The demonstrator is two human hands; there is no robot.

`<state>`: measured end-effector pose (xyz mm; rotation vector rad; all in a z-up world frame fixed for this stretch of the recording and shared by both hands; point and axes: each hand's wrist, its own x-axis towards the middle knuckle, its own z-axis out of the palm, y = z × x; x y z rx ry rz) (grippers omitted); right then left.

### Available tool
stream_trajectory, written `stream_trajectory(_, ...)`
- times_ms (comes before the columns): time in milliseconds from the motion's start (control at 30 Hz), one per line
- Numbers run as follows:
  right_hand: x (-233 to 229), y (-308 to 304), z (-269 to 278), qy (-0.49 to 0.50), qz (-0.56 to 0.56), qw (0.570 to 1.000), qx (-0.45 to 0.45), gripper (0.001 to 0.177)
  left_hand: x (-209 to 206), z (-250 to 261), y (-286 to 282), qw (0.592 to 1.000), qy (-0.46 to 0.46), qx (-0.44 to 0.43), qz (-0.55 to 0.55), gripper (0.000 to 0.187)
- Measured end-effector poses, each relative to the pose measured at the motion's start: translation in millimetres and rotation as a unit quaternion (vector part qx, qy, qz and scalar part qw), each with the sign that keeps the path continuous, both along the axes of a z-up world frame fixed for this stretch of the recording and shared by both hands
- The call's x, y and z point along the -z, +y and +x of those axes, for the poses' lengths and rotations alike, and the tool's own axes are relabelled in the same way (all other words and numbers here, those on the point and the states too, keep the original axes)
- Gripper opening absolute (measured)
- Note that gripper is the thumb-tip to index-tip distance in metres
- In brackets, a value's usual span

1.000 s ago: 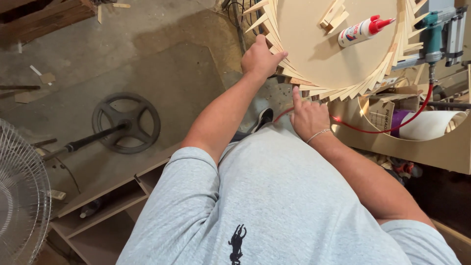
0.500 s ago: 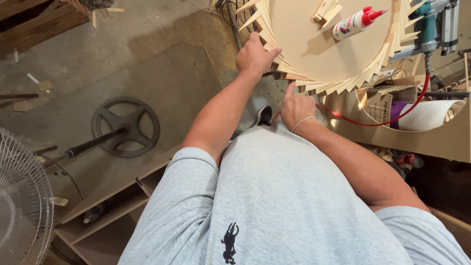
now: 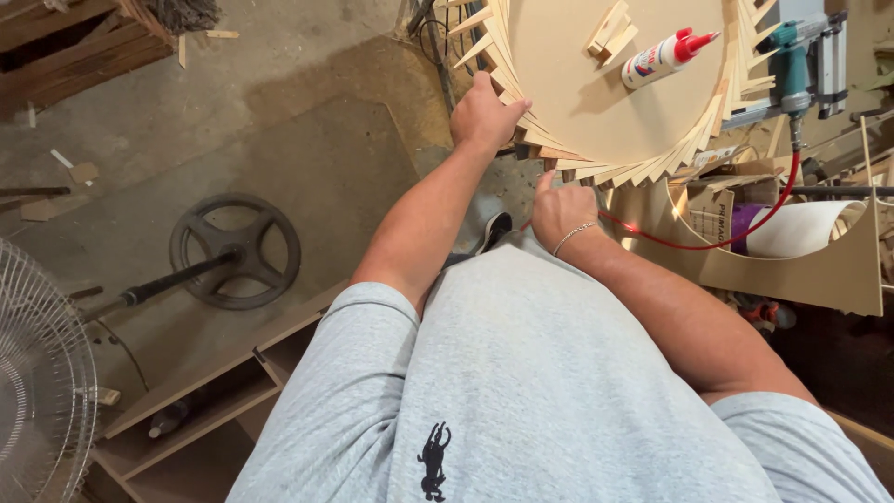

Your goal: Assemble a circular wooden frame by gluing and nailing slats to a base.

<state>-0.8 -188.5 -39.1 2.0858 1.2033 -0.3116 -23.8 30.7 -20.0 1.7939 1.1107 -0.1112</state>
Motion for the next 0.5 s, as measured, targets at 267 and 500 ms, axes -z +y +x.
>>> stream_trajectory(267,-99,-13,-2,0.338,0.209,0.823,0.406,0.041,-6,-2,1,1.000,0.013,0.011,0.010,0.066)
stream_trajectory(500,-39,-131,45,0.732,0.490,0.135,0.454,0.067,-20,-7,1,1.000,0.010,0.011,0.004,0.061)
